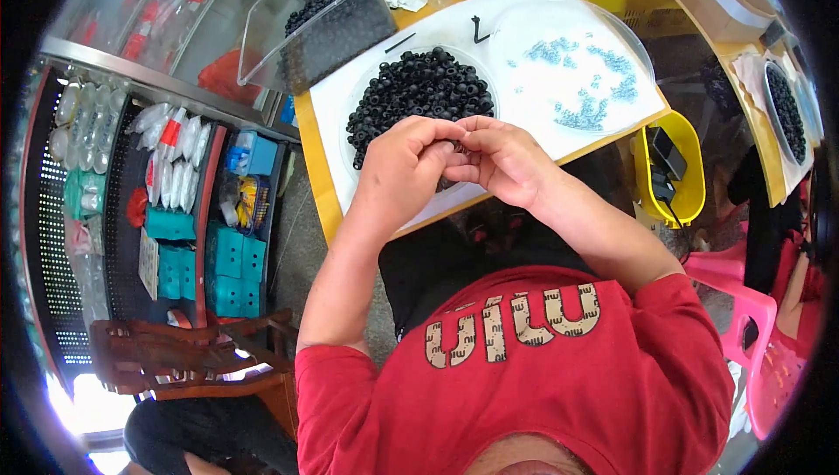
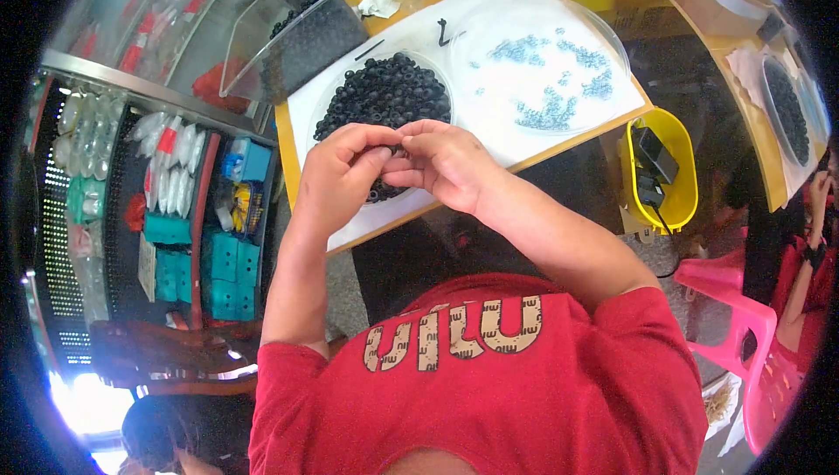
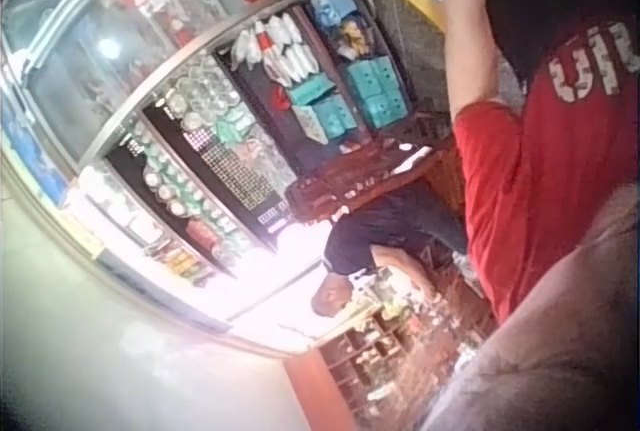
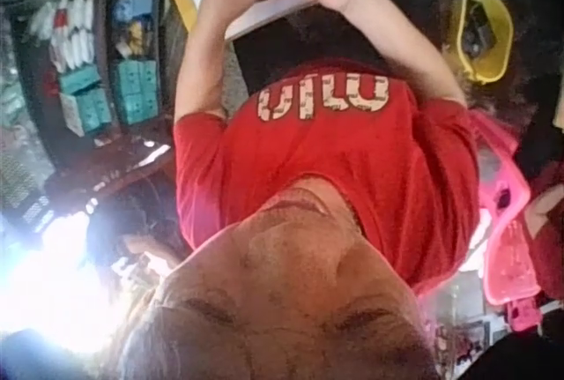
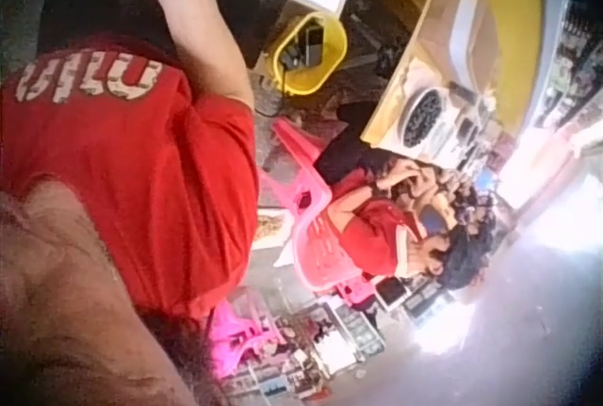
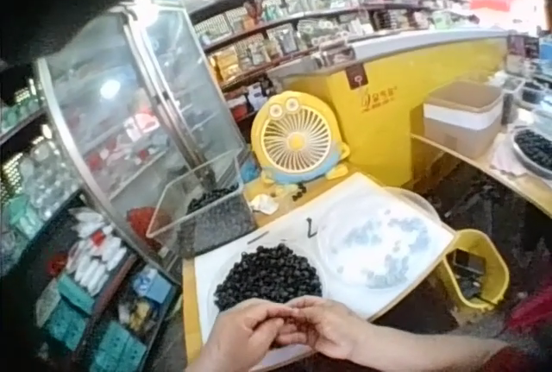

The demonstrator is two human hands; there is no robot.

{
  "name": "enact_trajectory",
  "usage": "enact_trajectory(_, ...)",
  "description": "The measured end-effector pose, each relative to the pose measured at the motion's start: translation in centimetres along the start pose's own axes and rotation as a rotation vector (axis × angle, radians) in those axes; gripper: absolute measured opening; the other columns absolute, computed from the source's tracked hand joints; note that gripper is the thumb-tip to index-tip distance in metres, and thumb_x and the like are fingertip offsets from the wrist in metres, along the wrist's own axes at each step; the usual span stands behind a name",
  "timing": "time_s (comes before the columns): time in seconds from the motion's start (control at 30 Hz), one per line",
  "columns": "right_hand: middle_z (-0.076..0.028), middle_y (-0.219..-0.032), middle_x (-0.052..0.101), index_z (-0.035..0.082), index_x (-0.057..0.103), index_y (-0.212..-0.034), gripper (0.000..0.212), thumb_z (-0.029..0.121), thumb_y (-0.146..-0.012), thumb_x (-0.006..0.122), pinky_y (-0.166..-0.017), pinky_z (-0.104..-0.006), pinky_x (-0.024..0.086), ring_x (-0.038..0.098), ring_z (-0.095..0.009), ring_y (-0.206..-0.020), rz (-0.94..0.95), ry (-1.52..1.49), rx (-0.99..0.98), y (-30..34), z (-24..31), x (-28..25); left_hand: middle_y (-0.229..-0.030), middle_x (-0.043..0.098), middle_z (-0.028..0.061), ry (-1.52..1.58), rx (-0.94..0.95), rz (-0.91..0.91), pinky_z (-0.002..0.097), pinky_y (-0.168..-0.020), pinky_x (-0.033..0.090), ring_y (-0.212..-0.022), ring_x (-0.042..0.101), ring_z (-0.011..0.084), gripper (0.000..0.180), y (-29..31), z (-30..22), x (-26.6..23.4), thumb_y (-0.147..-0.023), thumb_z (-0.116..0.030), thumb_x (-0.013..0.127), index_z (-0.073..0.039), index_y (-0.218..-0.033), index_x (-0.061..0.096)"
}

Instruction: The person assembles small black rubber rings with tiny light-blue plastic inserts by hand, fitting the inserts into the rings.

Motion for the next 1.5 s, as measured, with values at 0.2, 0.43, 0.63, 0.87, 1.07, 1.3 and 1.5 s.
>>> enact_trajectory(0.2,-0.015,-0.084,0.053,-0.003,0.042,-0.094,0.014,0.002,-0.082,0.040,-0.063,-0.0293,0.052,0.059,-0.025,-0.072,-0.080,0.062,0.008,0.0,0.4,0.0,-0.084,0.058,0.0068,0.568,-0.308,0.019,0.0228,-0.065,0.046,-0.071,0.055,0.0114,0.018,0.2,5.3,1.0,-0.077,-0.001,0.049,0.001,-0.094,0.056)
enact_trajectory(0.43,-0.012,-0.082,0.052,-0.001,0.043,-0.097,0.016,0.005,-0.083,0.041,-0.058,-0.0269,0.051,0.059,-0.020,-0.068,-0.136,0.284,-0.127,-0.1,1.6,-0.4,-0.083,0.057,0.0071,1.103,-0.395,-0.039,0.0250,-0.061,0.048,-0.069,0.056,0.0125,0.015,1.5,8.2,2.1,-0.076,-0.001,0.051,-0.001,-0.091,0.053)
enact_trajectory(0.63,-0.012,-0.082,0.052,-0.001,0.046,-0.096,0.015,0.007,-0.083,0.043,-0.046,-0.0240,0.047,0.055,-0.014,-0.056,-0.123,0.522,-0.235,-0.2,2.7,0.9,-0.088,0.057,0.0100,1.370,-0.396,0.013,0.0271,-0.065,0.050,-0.074,0.057,0.0157,0.018,2.4,9.0,3.2,-0.075,0.001,0.053,-0.001,-0.093,0.053)
enact_trajectory(0.87,-0.006,-0.075,0.054,0.002,0.049,-0.093,0.012,0.006,-0.083,0.044,-0.041,-0.0197,0.041,0.050,-0.007,-0.051,-0.049,0.685,-0.304,-0.3,2.5,3.4,-0.092,0.057,0.0108,1.467,-0.325,0.010,0.0273,-0.065,0.049,-0.075,0.057,0.0169,0.023,2.8,9.2,3.1,-0.073,0.005,0.053,-0.002,-0.095,0.051)
enact_trajectory(1.07,-0.004,-0.070,0.054,0.003,0.051,-0.091,0.011,0.005,-0.083,0.044,-0.043,-0.0197,0.042,0.053,-0.007,-0.051,-0.066,1.104,-0.383,-0.6,2.5,5.4,-0.089,0.056,0.0081,1.325,-0.339,-0.134,0.0263,-0.065,0.048,-0.076,0.056,0.0148,0.027,2.7,9.3,2.7,-0.073,0.008,0.051,-0.003,-0.097,0.046)
enact_trajectory(1.3,-0.006,-0.073,0.056,0.004,0.052,-0.092,0.013,0.004,-0.081,0.046,-0.048,-0.0221,0.045,0.054,-0.009,-0.055,-0.065,1.431,-0.504,-0.8,2.4,6.8,-0.086,0.055,0.0071,1.296,-0.319,-0.156,0.0251,-0.064,0.047,-0.074,0.055,0.0133,0.030,2.4,9.0,2.5,-0.072,0.007,0.052,-0.003,-0.099,0.043)
enact_trajectory(1.5,-0.005,-0.077,0.057,0.004,0.052,-0.094,0.014,0.003,-0.081,0.046,-0.049,-0.0204,0.045,0.053,-0.008,-0.057,-0.116,1.252,-0.464,-0.9,2.6,6.6,-0.086,0.056,0.0082,1.452,-0.429,-0.188,0.0255,-0.064,0.048,-0.074,0.056,0.0151,0.031,3.1,9.4,2.9,-0.073,0.007,0.052,-0.002,-0.101,0.042)
Point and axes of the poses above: each hand's wrist, its own y-axis away from the middle knuckle, its own x-axis out of the palm, z = x × y, the point moved 9 cm from there along -y, towards the middle knuckle
